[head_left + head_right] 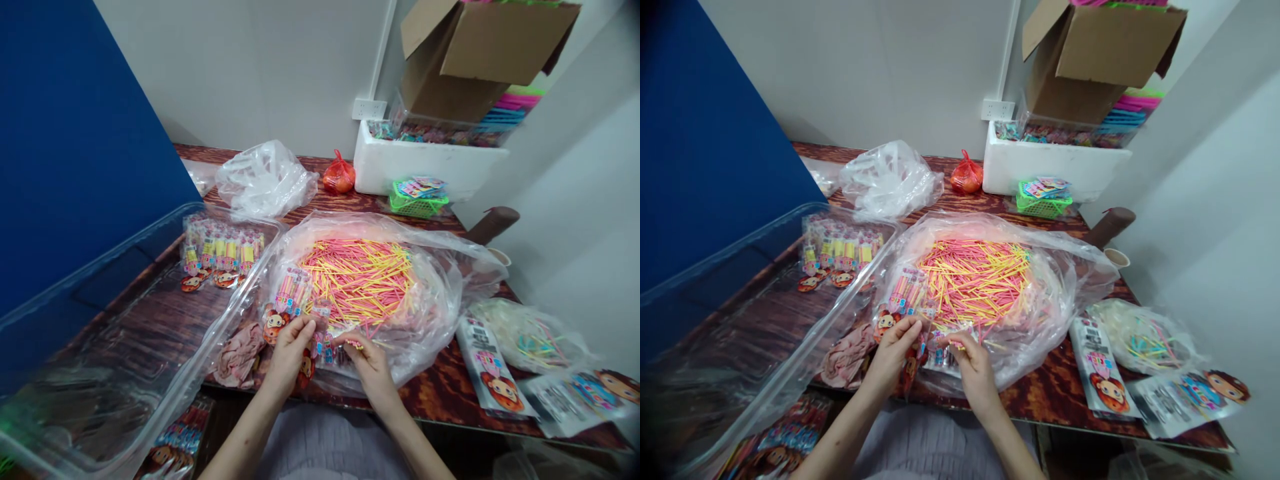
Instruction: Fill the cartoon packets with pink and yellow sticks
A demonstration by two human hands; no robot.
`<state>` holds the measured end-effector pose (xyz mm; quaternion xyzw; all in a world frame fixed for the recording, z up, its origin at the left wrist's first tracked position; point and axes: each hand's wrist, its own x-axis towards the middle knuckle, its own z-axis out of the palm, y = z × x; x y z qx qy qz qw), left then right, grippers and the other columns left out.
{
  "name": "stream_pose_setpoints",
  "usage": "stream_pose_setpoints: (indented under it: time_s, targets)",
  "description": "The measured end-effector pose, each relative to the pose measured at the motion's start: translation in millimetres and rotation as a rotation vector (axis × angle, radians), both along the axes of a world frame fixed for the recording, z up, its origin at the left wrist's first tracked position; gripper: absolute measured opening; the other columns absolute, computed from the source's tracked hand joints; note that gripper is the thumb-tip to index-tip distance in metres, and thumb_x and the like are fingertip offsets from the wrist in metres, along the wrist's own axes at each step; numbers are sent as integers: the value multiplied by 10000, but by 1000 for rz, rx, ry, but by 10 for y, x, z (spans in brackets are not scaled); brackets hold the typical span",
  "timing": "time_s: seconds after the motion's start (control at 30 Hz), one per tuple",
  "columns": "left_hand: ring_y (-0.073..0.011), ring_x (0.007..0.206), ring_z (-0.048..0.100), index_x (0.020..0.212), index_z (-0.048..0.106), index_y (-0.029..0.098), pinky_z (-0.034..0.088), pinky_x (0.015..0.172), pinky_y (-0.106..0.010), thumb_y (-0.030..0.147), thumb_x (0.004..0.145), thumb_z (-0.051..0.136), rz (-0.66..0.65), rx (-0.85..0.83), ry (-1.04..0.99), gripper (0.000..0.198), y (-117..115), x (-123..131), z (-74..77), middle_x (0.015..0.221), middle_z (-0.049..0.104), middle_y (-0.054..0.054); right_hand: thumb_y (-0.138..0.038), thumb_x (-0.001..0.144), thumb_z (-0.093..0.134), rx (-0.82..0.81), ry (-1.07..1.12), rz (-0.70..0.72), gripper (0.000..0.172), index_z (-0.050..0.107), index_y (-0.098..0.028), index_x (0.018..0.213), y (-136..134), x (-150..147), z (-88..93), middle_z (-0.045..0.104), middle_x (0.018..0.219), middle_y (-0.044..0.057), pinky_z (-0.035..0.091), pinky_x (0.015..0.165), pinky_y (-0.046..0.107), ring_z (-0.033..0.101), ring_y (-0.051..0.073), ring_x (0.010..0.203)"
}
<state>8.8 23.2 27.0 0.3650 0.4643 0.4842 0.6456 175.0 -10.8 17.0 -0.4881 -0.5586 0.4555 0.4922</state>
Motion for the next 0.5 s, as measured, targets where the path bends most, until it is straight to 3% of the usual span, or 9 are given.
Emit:
stream_pose_setpoints:
  time_s: [0.5]
  targets:
    - [-82, 497, 498, 872, 675, 148, 404, 498, -197, 479, 774, 679, -8, -5, 14, 345, -12, -50, -110, 737, 645, -13, -309, 918, 549, -33, 26, -9, 171, 703, -238, 900, -11, -27, -16, 716, 894, 17, 467, 803, 263, 638, 191, 863]
